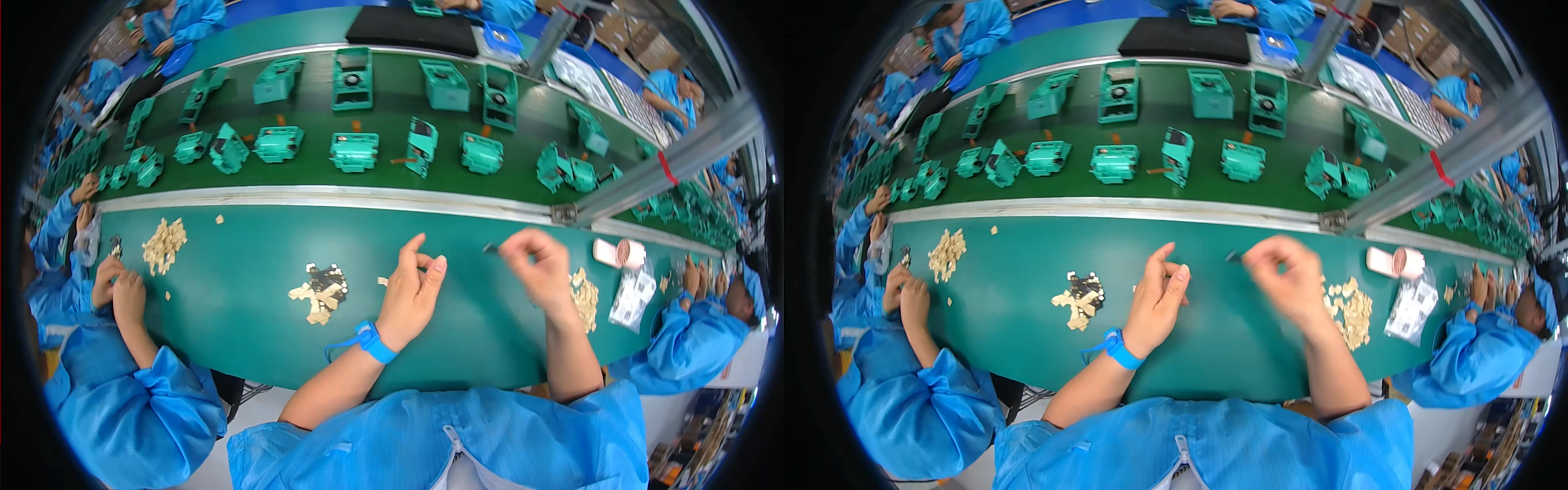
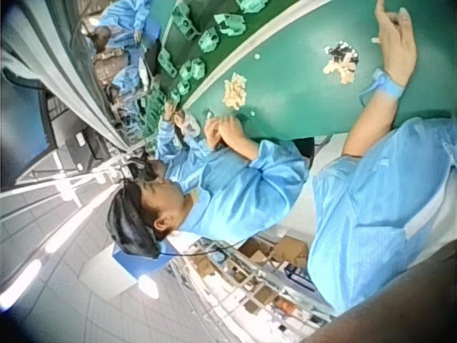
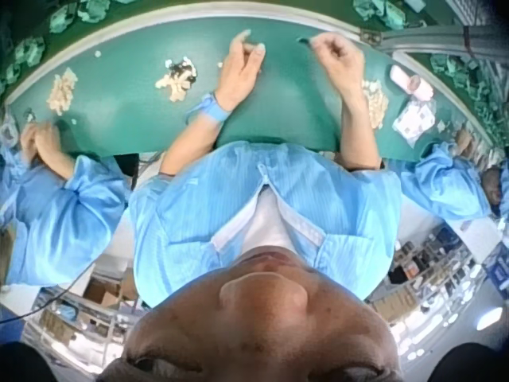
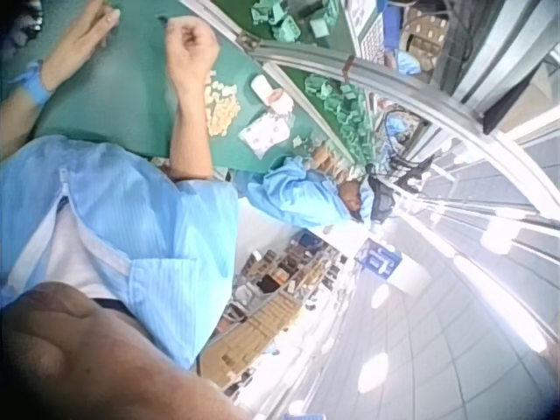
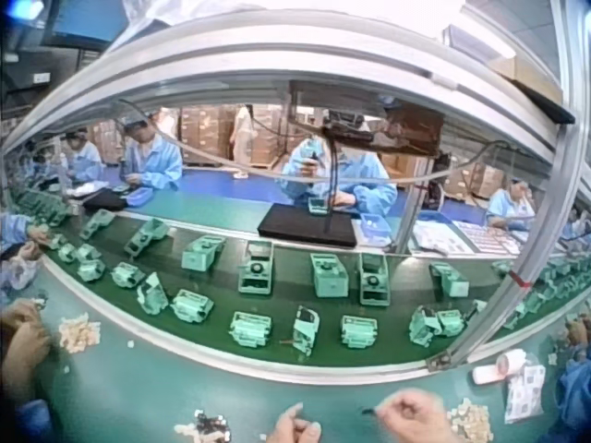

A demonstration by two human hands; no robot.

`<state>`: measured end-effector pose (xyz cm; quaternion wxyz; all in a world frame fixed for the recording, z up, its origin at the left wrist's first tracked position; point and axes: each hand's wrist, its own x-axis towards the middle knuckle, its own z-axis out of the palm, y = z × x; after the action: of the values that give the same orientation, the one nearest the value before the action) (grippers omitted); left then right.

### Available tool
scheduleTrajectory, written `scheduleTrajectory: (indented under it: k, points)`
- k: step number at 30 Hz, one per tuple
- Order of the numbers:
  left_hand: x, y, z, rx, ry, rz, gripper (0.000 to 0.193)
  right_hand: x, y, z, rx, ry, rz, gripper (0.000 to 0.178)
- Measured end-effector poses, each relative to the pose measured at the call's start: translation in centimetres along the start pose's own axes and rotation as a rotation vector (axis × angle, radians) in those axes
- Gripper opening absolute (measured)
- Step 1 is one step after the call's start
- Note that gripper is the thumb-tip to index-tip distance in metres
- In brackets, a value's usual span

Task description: The person assembles electronic components and metal springs into green plastic housings by hand.

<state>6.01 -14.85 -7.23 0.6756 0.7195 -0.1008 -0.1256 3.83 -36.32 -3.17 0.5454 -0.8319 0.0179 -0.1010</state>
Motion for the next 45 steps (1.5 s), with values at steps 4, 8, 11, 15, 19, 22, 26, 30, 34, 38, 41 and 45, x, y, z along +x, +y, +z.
scheduleTrajectory:
  k: [4,8,11,15,19,22,26,30,34,38,41,45]
  points:
    - [0.2,-0.3,-0.6,0.077,0.067,0.063,0.051,8.1,2.7,-2.9,-0.505,0.548,-0.206,0.054]
    - [-0.3,-0.9,0.8,0.129,-0.057,0.165,0.048,12.5,8.3,-5.7,-0.803,0.568,0.04,0.091]
    - [-0.1,-1.4,0.7,0.152,-0.023,0.189,0.046,12.3,7.6,-6.3,-0.629,0.48,0.139,0.097]
    - [0.3,-1.6,0.2,0.203,0.061,0.24,0.048,8.8,4.6,-4.9,-0.421,0.451,0.074,0.096]
    - [0.2,0.4,-0.2,0.38,0.119,0.476,0.061,2.9,1.8,-2.6,0.246,0.059,-0.058,0.104]
    - [-0.6,1.5,0.3,0.29,0.006,0.42,0.074,-1.4,1.2,-0.5,0.478,-0.222,-0.061,0.113]
    - [-2.3,1.7,0.2,0.0,-0.417,0.067,0.07,-4.1,2.4,0.6,0.628,-0.313,-0.154,0.113]
    - [-4.1,0.9,0.3,0.006,-0.305,0.07,0.05,-5.2,3.0,1.6,0.642,-0.248,-0.13,0.11]
    - [-6.3,1.3,0.0,-0.383,-0.063,-0.361,0.043,-6.3,2.0,1.4,0.572,-0.006,-0.146,0.092]
    - [-9.0,0.8,-0.6,0.041,-0.195,-0.358,0.054,-8.9,1.8,0.7,0.76,0.087,0.232,0.032]
    - [-10.2,2.4,-1.3,0.356,-0.195,-0.242,0.074,-10.8,1.2,0.1,0.867,-0.063,0.544,0.013]
    - [-8.4,2.8,-2.3,0.703,-0.424,0.4,0.078,-13.1,1.1,-0.4,0.876,-0.069,0.702,0.014]
